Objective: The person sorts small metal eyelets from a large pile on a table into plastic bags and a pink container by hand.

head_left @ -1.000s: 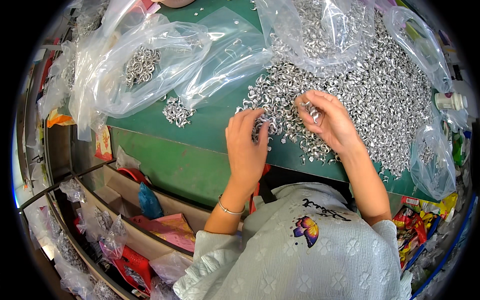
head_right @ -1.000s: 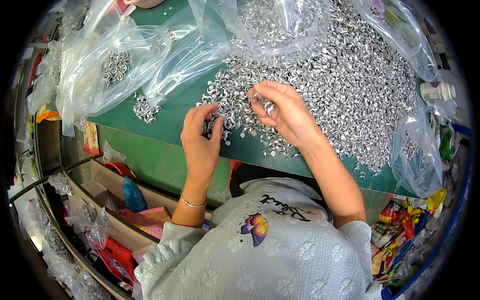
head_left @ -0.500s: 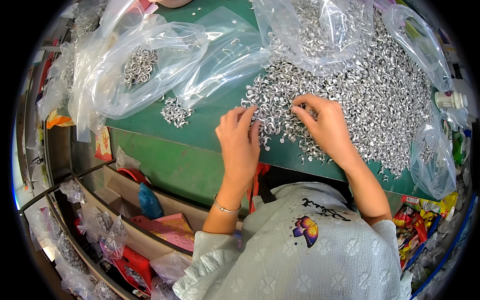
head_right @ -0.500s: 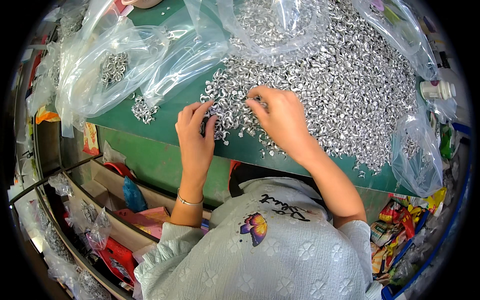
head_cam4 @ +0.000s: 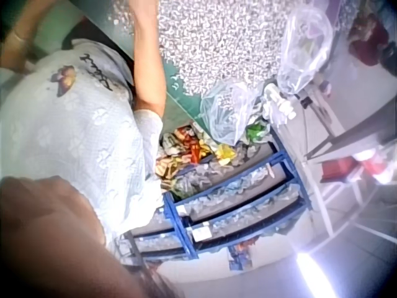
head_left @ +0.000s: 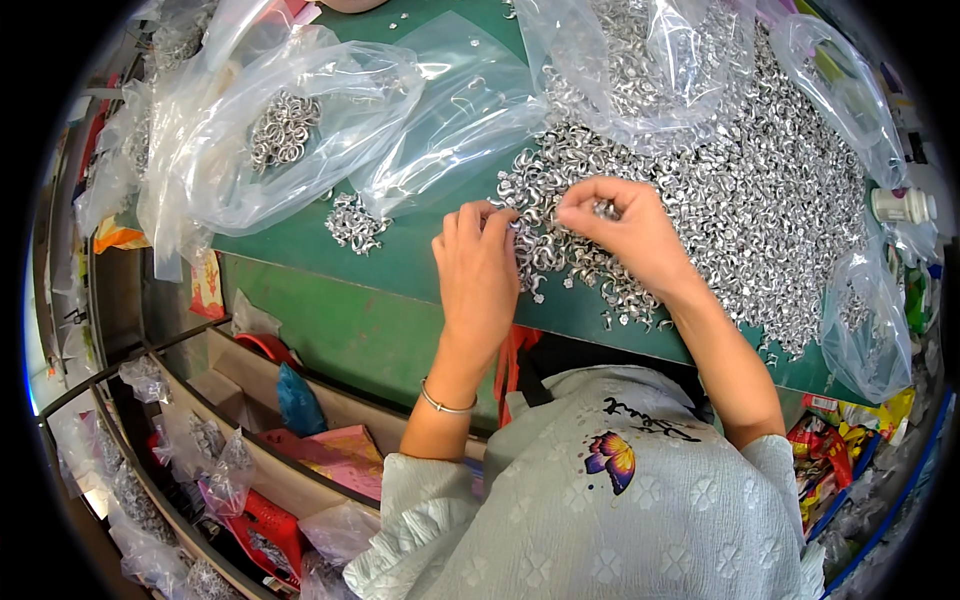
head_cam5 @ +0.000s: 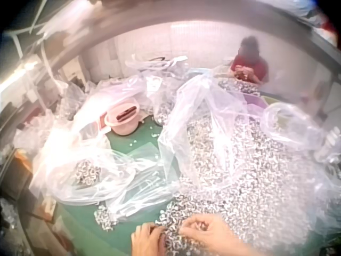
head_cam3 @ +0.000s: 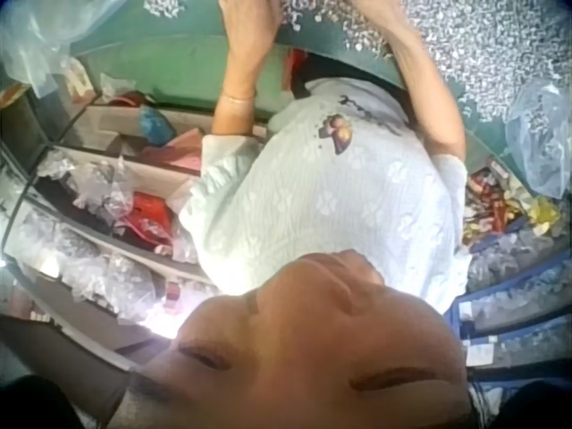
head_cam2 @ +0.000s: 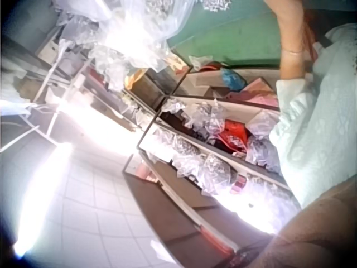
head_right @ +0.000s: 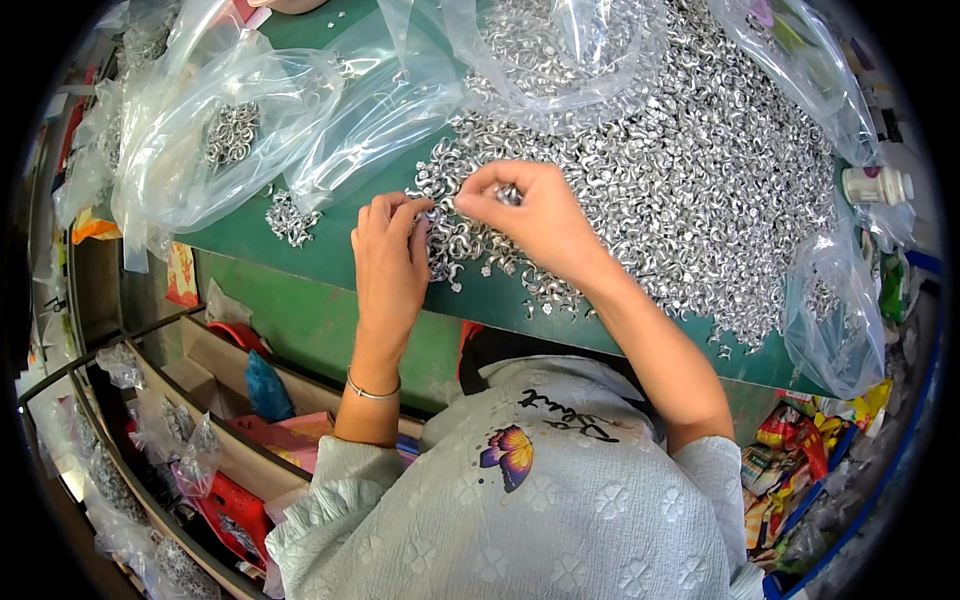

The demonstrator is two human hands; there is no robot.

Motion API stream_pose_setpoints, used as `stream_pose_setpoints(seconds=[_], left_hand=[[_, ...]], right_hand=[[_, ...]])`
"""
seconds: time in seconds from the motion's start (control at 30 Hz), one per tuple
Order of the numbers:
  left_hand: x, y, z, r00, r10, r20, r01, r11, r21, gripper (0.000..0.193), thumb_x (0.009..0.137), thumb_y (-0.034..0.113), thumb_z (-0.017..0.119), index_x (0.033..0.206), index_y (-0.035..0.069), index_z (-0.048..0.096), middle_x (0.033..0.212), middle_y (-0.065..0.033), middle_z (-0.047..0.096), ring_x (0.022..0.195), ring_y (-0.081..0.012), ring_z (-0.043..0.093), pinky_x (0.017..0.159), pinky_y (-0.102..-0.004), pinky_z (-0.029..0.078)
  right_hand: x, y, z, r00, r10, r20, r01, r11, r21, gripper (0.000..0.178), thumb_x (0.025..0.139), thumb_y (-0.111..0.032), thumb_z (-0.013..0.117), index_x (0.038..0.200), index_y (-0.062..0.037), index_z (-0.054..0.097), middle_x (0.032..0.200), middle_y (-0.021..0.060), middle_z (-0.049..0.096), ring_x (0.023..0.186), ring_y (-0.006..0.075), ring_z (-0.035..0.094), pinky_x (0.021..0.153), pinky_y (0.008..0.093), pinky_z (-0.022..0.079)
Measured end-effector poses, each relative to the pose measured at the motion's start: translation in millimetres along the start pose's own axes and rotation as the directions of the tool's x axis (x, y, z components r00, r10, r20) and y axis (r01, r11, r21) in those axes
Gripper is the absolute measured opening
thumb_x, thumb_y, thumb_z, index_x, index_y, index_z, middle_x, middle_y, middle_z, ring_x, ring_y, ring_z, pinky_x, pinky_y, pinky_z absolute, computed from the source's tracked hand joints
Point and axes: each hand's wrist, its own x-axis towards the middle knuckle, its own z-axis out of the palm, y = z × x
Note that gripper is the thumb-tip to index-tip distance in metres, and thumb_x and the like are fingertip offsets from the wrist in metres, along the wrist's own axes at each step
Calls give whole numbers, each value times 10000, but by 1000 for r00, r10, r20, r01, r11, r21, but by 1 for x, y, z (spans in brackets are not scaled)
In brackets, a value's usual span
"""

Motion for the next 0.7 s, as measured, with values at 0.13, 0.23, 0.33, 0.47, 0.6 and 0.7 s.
stream_pose_setpoints(seconds=[0.13,0.23,0.33,0.47,0.6,0.7], left_hand=[[2,-1,0,999,20,42,-23,997,69,254,745,9,653,992,61,625,952,-83,538,899,-266,503,757,-360,369],[8,-1,-3,997,22,74,-21,1000,-16,239,732,12,663,963,55,618,945,-79,537,892,-263,502,746,-357,365],[9,-2,-6,996,17,82,-13,999,-43,206,718,10,673,907,52,604,938,-78,535,889,-259,501,741,-353,360],[8,-2,-5,995,15,100,-8,997,-71,192,705,-1,678,863,54,583,952,-72,540,891,-255,499,745,-350,354],[9,-3,-4,997,64,46,-56,987,-148,188,709,-8,677,863,45,583,937,-67,576,873,-240,529,731,-330,369],[9,-5,-3,999,29,-23,-34,960,-278,156,727,-11,672,856,30,593,874,-69,615,806,-215,574,683,-296,401]], right_hand=[[1,-23,-7,884,438,163,-387,490,781,317,945,-315,515,790,-44,567,671,53,559,561,109,464,428,204,331],[2,-13,-13,887,323,329,-440,379,814,396,974,-357,439,722,-62,519,650,49,533,521,104,443,422,188,307],[2,-1,-20,912,243,331,-396,731,555,337,917,-319,555,759,-23,587,617,18,535,528,113,474,456,225,369],[-8,-14,4,981,152,124,-97,925,-368,214,766,-219,715,899,-58,669,639,37,608,535,181,559,516,326,438],[-17,-15,14,989,23,145,85,717,-692,150,767,-213,689,856,-95,665,670,105,642,642,305,622,555,399,477],[-18,-18,8,992,67,111,22,757,-653,130,767,-190,687,842,-88,658,639,93,625,581,277,599,523,379,461]])
